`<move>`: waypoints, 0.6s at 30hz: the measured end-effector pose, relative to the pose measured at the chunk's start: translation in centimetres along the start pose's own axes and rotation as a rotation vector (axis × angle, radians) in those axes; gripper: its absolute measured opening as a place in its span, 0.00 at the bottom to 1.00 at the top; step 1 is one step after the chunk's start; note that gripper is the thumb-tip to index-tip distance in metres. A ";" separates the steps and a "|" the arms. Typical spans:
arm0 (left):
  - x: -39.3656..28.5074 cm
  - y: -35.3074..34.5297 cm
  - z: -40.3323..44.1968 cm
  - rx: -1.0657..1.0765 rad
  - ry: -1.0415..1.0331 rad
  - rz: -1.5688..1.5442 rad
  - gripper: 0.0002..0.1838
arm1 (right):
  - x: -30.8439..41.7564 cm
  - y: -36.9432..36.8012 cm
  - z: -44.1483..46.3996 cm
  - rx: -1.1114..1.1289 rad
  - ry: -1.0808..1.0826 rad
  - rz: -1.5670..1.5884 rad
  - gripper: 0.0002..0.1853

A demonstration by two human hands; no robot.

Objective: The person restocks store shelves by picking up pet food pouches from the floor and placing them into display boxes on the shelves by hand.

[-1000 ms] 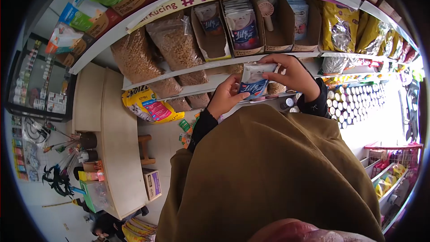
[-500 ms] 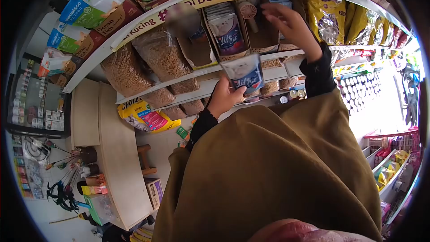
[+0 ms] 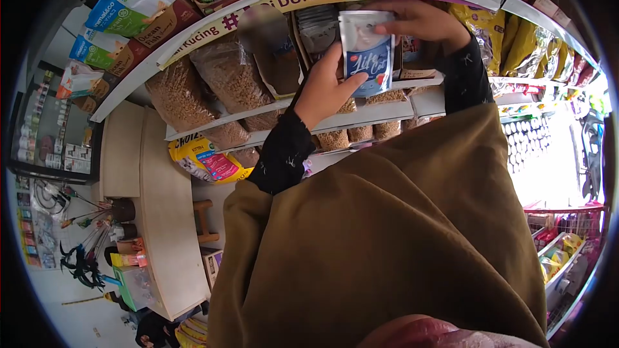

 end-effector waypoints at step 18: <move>4.3 1.2 18.6 -0.056 -0.258 1.267 0.21 | -3.8 1.9 -8.2 -0.321 0.022 0.163 0.16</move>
Point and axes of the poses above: each hand's wrist, its own z-axis towards the middle knuckle, its own y-axis out of the back of the hand, x = y × z, the point moved 1 cm from there along z, towards the middle knuckle, and after that the axes turned 3 degrees about y, right-handed, at the moved point
